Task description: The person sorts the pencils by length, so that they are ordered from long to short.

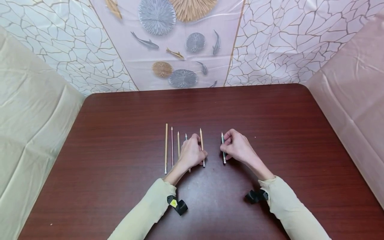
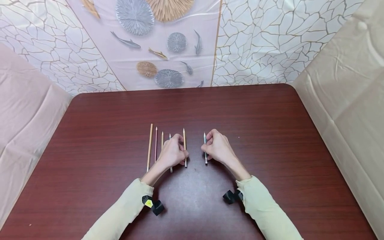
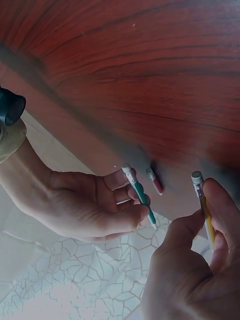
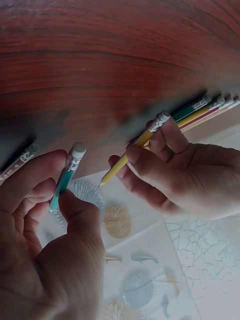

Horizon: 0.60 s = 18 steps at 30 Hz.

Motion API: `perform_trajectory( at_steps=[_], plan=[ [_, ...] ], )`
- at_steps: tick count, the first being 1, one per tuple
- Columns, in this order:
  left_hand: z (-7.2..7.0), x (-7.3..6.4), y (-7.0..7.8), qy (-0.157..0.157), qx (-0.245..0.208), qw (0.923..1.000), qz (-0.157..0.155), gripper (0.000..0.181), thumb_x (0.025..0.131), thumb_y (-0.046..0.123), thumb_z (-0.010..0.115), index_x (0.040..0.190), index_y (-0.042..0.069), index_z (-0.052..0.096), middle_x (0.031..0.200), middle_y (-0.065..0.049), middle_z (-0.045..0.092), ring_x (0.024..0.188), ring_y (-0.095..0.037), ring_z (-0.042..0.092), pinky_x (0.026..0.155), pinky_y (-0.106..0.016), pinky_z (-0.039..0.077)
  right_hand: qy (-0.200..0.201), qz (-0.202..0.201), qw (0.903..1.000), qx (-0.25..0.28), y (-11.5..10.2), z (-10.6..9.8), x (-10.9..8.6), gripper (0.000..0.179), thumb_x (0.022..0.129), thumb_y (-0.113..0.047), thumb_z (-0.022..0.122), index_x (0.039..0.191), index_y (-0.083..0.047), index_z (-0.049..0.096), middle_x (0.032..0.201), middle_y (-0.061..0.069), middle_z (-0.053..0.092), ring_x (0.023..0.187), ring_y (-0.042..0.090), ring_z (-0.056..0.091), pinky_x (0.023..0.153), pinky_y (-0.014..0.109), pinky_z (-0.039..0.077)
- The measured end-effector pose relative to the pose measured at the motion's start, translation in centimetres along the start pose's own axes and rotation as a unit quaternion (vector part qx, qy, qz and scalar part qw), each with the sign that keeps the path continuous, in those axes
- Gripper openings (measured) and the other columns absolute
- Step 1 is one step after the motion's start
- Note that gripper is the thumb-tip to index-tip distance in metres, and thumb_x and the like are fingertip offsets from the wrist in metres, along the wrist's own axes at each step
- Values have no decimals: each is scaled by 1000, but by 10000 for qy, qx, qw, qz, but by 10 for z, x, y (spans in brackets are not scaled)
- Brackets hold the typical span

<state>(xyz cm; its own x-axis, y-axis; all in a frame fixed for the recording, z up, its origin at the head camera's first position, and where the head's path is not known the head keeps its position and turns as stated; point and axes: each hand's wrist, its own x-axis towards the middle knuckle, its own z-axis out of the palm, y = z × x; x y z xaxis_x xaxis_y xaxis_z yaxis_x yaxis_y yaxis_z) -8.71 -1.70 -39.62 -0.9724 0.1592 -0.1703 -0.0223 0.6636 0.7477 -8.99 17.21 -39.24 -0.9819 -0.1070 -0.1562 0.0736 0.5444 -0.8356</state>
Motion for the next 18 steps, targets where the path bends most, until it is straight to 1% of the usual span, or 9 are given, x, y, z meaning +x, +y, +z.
perform_trajectory(
  at_steps=[8,12,15,18],
  plan=[
    [0,-2,-5,45,199,9998,-42,43,78,3,72,116,-1,53,66,5,63,39,-5,58,77,-37,54,-35,4,10000,35,-1,5,1,25,76,1,60,99,3,54,80,11,62,50,23,66,50,36,56],
    [-2,-4,-6,38,226,9997,-64,44,78,4,73,117,-2,53,65,5,62,40,-5,58,74,-36,54,-54,-2,10000,14,-2,6,1,25,76,1,61,99,3,53,81,11,62,50,22,66,51,36,56],
    [-3,-5,-5,48,350,9994,-60,42,78,4,72,115,-2,53,61,6,61,40,-6,58,73,-36,54,-76,-4,10000,-1,-3,8,1,25,76,1,61,99,3,53,81,12,62,50,22,66,51,36,56],
    [-3,-5,-6,84,574,9983,-27,40,77,4,73,113,-1,54,57,6,59,42,-6,58,73,-37,54,-96,-22,9999,-41,-4,9,1,25,76,1,61,99,3,53,82,11,62,51,23,66,51,36,56]
  ],
)
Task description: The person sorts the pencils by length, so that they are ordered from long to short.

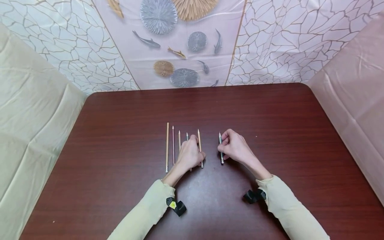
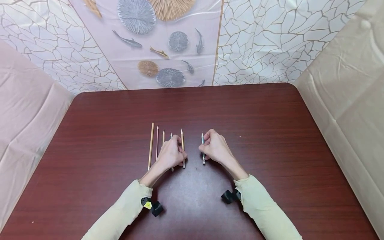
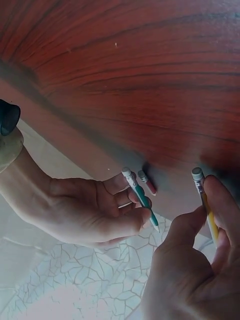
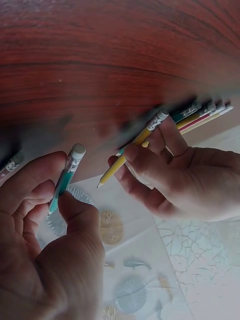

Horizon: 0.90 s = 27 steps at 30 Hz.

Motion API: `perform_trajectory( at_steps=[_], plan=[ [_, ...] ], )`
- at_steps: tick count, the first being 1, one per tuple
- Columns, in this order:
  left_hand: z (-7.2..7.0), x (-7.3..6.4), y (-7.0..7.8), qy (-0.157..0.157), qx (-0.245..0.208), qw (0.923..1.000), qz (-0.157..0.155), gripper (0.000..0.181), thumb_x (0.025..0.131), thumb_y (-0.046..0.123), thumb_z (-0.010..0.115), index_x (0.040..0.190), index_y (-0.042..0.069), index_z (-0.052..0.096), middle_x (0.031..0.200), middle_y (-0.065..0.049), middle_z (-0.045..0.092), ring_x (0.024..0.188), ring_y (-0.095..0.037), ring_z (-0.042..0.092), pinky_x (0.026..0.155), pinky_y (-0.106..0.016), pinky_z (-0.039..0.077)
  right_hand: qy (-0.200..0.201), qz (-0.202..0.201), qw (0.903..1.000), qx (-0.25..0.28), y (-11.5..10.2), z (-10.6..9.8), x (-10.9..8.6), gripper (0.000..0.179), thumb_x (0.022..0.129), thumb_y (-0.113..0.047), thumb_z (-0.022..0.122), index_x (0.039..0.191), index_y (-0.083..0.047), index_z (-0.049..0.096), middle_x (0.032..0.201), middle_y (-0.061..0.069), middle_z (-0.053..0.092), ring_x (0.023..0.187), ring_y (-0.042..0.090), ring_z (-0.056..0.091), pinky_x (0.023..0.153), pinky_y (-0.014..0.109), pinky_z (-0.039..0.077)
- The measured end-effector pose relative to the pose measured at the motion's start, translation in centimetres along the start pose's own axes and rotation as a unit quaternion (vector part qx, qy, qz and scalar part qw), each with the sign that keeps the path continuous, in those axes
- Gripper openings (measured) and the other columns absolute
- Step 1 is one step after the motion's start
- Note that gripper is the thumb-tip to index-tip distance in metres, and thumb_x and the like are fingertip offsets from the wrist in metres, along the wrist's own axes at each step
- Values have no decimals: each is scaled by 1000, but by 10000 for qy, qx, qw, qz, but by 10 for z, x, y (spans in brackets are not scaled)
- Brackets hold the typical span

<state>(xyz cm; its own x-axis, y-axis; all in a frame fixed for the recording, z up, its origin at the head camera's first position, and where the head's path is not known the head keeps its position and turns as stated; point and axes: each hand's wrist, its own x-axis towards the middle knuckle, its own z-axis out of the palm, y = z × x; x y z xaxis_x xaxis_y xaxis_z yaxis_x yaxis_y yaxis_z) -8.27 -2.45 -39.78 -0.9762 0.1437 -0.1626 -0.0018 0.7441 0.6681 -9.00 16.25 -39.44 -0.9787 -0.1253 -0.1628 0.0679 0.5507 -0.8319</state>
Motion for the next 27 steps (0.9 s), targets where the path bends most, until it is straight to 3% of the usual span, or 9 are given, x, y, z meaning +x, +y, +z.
perform_trajectory(
  at_steps=[11,16,27],
  plan=[
    [-2,-3,-1,126,446,9989,116,33,75,5,76,96,2,52,64,-6,57,67,-30,66,65,-36,54,-28,-38,10000,-7,-1,3,0,25,75,1,61,99,3,54,81,11,61,50,23,66,51,36,56],
    [-3,-3,-2,182,485,9984,227,32,74,3,76,94,0,51,66,-9,57,63,-28,64,60,-33,53,-15,-66,10000,-44,-1,4,1,25,75,0,61,99,3,54,81,11,62,49,22,65,52,37,56],
    [-2,0,-3,-65,688,9975,129,30,75,4,75,92,-1,51,66,-8,56,56,-24,61,55,-31,51,-85,-49,9999,-83,-3,8,0,24,75,1,61,98,2,54,79,10,63,49,23,65,51,36,56]
  ],
)
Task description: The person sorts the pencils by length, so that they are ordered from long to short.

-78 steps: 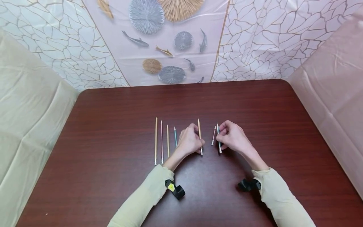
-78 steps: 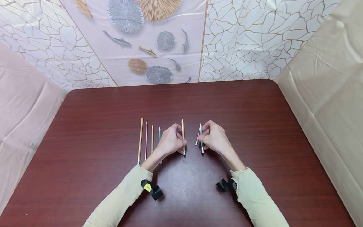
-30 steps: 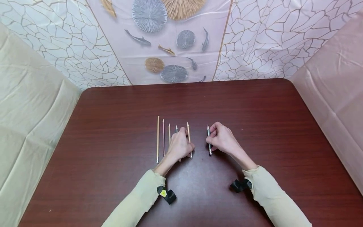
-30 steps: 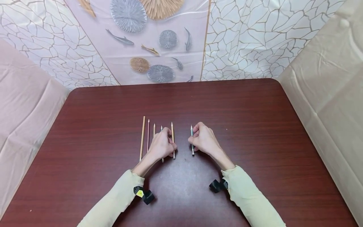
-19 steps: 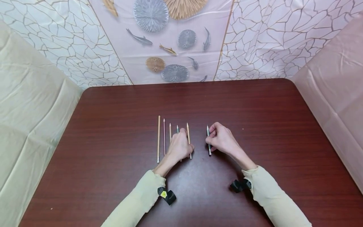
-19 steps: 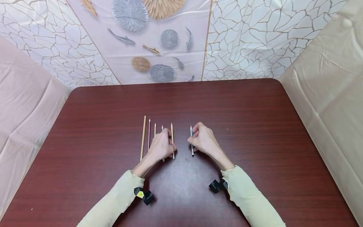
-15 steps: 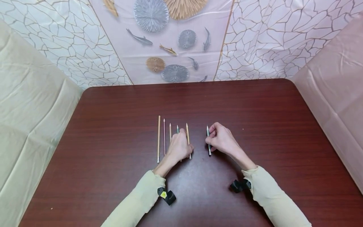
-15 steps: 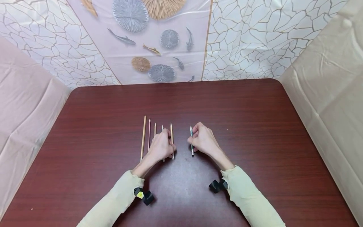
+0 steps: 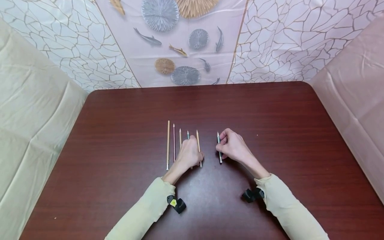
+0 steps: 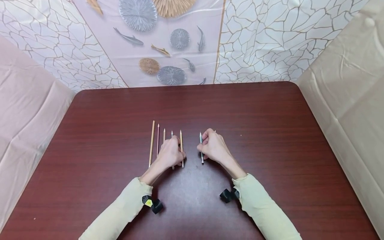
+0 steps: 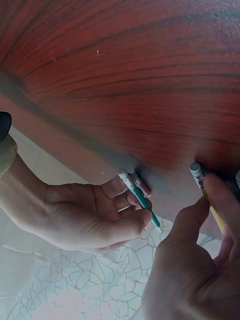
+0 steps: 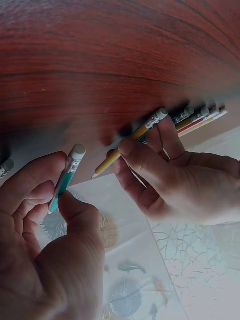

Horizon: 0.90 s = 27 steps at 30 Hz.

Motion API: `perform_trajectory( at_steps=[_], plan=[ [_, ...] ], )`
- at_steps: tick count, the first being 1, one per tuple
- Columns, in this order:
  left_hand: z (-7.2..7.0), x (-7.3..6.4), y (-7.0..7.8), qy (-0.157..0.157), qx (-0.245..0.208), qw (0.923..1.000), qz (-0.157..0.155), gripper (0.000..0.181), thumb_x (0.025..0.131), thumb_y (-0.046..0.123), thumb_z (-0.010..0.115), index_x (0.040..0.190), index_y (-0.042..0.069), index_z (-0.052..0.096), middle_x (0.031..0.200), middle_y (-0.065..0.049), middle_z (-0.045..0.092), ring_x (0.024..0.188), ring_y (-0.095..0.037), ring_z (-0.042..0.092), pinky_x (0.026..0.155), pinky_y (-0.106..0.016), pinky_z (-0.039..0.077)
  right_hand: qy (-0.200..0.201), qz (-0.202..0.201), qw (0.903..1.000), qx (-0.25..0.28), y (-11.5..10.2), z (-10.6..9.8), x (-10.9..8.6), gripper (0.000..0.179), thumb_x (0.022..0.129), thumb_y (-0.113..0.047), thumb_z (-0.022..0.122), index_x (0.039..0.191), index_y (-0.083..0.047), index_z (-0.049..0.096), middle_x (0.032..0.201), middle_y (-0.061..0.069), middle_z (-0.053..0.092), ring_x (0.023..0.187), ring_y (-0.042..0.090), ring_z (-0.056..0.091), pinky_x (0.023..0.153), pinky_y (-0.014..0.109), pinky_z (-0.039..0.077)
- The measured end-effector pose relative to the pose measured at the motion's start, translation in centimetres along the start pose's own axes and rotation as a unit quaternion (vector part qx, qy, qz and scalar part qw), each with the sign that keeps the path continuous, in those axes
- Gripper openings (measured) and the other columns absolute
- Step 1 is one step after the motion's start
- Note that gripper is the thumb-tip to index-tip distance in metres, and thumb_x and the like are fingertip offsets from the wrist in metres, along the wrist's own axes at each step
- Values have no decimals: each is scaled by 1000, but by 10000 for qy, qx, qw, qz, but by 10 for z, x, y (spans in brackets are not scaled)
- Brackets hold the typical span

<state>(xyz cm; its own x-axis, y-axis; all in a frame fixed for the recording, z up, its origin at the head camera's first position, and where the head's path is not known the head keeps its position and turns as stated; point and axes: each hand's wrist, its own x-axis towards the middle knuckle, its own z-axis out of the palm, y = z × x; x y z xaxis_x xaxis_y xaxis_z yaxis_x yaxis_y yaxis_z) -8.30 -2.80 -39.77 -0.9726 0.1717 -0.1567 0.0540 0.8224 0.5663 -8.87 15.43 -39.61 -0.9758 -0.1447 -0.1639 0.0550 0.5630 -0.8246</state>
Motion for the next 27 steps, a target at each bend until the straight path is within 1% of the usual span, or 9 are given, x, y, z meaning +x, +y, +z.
perform_trajectory(
  at_steps=[5,7,12,15,19,27],
  plan=[
    [-1,2,1,-34,118,9999,40,29,75,4,75,92,-1,52,64,-6,57,57,-26,63,59,-33,53,-10,-18,10000,9,0,0,0,24,75,1,62,98,2,54,79,11,63,49,23,65,51,37,56],
    [-1,2,2,-33,152,9999,27,30,74,5,75,92,-1,52,65,-7,57,61,-28,64,62,-34,53,-21,-30,10000,8,0,1,1,24,75,1,61,98,2,54,79,11,63,49,22,65,51,37,56],
    [1,3,3,34,237,9997,-1,33,74,6,77,94,-1,52,73,-13,60,73,-33,66,68,-39,54,-23,-70,10000,-12,1,1,1,24,75,0,61,98,2,54,79,10,63,48,21,65,51,37,56],
    [2,3,3,50,261,9996,-28,33,74,7,77,95,-2,52,77,-15,61,77,-35,66,71,-41,54,-29,-72,10000,4,1,1,0,24,75,0,62,98,3,54,79,11,62,48,21,65,51,37,56],
    [3,3,2,68,279,9996,-13,34,74,7,77,96,-3,52,77,-16,62,77,-35,66,71,-42,54,-55,-80,9999,42,1,2,0,25,75,0,62,98,3,54,80,11,62,48,21,65,50,37,55],
    [4,2,2,118,274,9995,82,34,74,5,76,97,-4,52,74,-15,61,75,-33,66,67,-42,54,-92,-98,9999,75,1,5,1,24,75,0,62,98,3,55,80,11,63,48,20,64,49,35,55]
  ],
)
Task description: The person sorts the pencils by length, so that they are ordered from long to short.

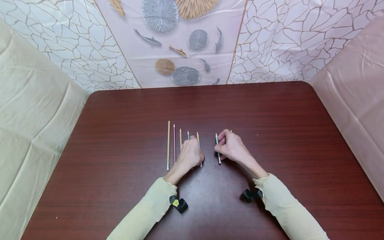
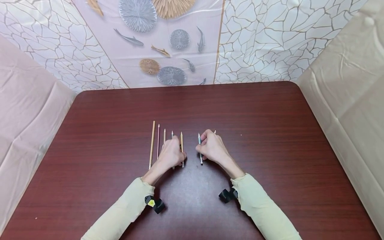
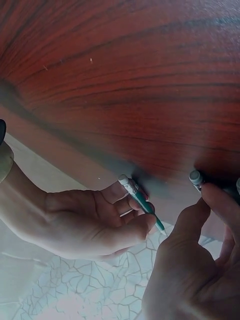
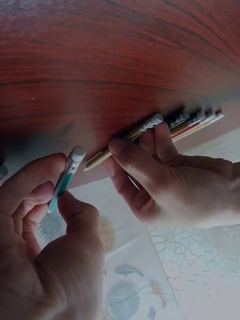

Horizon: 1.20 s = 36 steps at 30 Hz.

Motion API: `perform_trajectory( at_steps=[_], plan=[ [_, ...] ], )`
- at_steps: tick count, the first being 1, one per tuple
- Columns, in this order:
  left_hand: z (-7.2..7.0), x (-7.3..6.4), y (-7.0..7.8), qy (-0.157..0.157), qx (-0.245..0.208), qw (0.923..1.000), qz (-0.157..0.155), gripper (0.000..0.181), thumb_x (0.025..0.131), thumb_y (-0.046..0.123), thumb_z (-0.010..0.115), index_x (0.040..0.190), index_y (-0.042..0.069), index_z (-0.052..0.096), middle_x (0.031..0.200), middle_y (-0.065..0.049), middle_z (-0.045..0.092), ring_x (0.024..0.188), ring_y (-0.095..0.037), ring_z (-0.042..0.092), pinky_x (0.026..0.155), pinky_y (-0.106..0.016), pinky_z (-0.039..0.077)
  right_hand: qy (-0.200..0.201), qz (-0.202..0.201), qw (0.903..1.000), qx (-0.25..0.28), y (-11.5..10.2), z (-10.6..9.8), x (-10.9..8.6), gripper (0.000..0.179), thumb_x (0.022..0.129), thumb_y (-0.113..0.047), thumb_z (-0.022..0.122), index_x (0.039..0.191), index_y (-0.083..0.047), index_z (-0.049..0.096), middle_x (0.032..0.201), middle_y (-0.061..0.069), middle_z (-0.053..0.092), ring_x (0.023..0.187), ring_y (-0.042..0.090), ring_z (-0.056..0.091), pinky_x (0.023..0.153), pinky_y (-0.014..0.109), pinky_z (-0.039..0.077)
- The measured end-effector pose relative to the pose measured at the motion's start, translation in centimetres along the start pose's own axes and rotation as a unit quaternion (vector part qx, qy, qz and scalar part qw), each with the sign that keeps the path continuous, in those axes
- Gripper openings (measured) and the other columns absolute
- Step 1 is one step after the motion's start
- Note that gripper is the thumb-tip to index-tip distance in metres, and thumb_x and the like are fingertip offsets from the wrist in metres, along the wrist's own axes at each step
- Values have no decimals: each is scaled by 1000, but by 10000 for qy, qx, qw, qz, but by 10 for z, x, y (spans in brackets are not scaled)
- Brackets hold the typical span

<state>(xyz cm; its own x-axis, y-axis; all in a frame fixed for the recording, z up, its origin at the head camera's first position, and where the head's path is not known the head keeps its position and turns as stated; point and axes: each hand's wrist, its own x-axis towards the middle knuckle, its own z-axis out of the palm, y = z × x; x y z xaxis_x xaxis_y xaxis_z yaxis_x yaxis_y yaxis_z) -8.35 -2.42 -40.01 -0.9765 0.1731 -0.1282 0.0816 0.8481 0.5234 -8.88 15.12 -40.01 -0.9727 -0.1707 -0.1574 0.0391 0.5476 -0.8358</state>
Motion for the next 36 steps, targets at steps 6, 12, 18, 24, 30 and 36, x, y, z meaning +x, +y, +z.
perform_trajectory(
  at_steps=[6,12,18,24,30,36],
  plan=[
    [0,-1,0,15,23,10000,-26,34,75,6,77,97,-4,52,77,-18,63,78,-36,67,69,-45,53,-15,74,10000,-4,-2,5,2,23,75,0,62,97,3,55,80,10,64,48,20,65,48,34,55],
    [1,-2,0,105,43,9999,51,31,74,5,77,93,-1,53,76,-16,62,79,-37,67,71,-46,53,-39,105,9999,12,-5,11,3,23,75,0,63,97,4,56,79,10,65,47,18,64,47,33,54],
    [2,-3,-2,174,99,9997,169,30,74,5,77,91,0,53,74,-14,62,79,-37,68,72,-46,53,-32,119,9999,-92,-7,15,5,22,75,-1,64,96,3,57,78,10,66,46,17,64,47,31,54],
    [2,-3,-2,186,153,9995,203,29,74,5,77,90,0,52,72,-14,61,77,-37,68,70,-45,53,-1,153,9996,-241,-10,19,7,22,74,-2,64,95,3,58,77,9,67,45,16,64,48,30,53],
    [3,-3,-2,283,209,9988,340,29,74,5,77,88,0,52,70,-13,61,75,-37,68,68,-45,53,7,192,9991,-376,-12,22,8,23,74,-2,65,95,3,59,77,9,68,45,15,64,48,28,53],
    [3,-3,-2,219,161,9993,258,29,74,5,77,88,0,52,70,-12,60,75,-36,68,68,-45,53,2,186,9988,-453,-14,24,9,22,75,-1,65,95,4,59,75,8,69,45,16,64,48,28,53]
  ],
)
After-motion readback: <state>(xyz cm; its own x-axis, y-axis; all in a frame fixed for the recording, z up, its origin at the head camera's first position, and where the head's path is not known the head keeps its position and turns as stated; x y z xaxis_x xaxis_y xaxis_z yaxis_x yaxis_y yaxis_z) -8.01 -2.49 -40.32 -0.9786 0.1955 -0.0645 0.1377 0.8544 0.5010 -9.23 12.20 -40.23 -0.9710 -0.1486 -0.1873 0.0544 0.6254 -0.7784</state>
